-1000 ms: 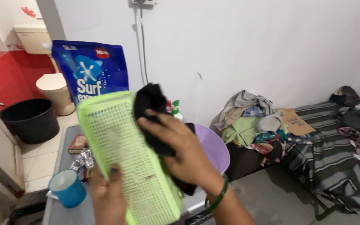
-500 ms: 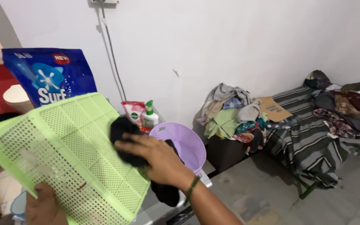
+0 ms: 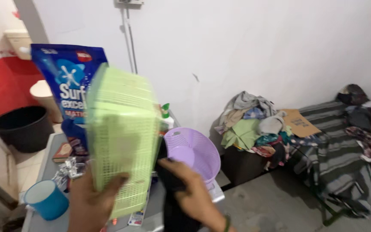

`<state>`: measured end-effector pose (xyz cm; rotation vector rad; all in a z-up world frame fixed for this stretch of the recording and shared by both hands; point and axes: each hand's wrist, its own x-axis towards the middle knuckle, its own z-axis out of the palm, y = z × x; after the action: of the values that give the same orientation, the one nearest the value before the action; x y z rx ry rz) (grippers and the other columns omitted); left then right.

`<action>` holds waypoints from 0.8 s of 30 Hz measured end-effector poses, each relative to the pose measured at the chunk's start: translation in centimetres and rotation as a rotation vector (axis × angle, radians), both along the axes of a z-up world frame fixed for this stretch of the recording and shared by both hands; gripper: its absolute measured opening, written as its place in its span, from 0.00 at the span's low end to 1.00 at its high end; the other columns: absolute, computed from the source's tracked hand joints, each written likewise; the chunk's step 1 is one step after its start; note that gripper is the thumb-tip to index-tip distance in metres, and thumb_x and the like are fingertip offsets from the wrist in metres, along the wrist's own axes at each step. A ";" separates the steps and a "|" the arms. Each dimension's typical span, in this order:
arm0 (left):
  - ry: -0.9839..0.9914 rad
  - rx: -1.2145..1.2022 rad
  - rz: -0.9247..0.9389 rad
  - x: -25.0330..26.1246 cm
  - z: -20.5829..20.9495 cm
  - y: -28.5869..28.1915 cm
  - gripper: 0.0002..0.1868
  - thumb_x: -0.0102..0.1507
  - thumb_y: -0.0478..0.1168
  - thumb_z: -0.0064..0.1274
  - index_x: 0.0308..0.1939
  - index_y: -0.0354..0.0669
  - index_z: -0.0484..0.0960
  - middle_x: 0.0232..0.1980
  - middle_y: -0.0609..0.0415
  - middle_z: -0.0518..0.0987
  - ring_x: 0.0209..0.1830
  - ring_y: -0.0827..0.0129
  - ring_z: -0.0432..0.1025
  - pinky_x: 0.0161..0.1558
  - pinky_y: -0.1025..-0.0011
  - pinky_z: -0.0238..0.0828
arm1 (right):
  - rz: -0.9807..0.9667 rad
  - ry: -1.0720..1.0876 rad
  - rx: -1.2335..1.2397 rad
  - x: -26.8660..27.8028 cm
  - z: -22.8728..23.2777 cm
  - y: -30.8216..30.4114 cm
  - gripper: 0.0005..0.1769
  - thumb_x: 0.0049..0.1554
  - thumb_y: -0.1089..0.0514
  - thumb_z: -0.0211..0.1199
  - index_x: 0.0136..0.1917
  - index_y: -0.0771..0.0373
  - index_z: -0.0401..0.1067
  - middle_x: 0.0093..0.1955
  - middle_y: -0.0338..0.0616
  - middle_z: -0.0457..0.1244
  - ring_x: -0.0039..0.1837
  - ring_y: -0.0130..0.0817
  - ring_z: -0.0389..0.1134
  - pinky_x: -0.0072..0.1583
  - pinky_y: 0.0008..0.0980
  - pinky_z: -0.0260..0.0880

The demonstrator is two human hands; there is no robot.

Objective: The person wipes a green plastic basket and a purple plastic basket with a black cloth. Then the person picks up various small packaged items from a cluttered surface and places them into the green basket.

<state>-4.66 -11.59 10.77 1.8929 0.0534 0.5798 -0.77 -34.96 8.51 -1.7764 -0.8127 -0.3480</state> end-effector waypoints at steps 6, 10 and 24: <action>-0.323 1.012 -0.187 -1.3 1.1 0.8 0.10 0.55 0.39 0.55 0.40 0.50 0.83 0.31 0.58 0.82 0.32 0.62 0.78 0.32 0.62 0.73 | -0.421 0.017 0.211 1.5 2.1 -7.6 0.47 0.36 0.81 0.49 0.69 0.65 0.70 0.67 0.48 0.68 0.70 0.36 0.67 0.70 0.31 0.61; -0.350 1.166 -0.163 -0.1 -0.3 2.8 0.12 0.54 0.39 0.51 0.40 0.49 0.82 0.31 0.57 0.80 0.33 0.61 0.77 0.35 0.61 0.72 | -0.450 0.131 0.366 1.5 3.9 -10.2 0.48 0.38 0.82 0.50 0.72 0.63 0.69 0.63 0.49 0.69 0.63 0.34 0.69 0.64 0.28 0.65; -0.089 1.166 0.061 9.1 -3.1 6.0 0.09 0.59 0.35 0.47 0.42 0.50 0.78 0.36 0.57 0.82 0.43 0.59 0.77 0.55 0.59 0.68 | -0.221 0.347 0.462 2.0 -0.8 -3.5 0.50 0.35 0.83 0.49 0.72 0.62 0.70 0.64 0.48 0.69 0.63 0.32 0.69 0.64 0.26 0.64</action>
<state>4.46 -5.54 7.70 2.9853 -0.3614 0.8285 1.23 -38.47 7.68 -1.4332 -0.2598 -0.3284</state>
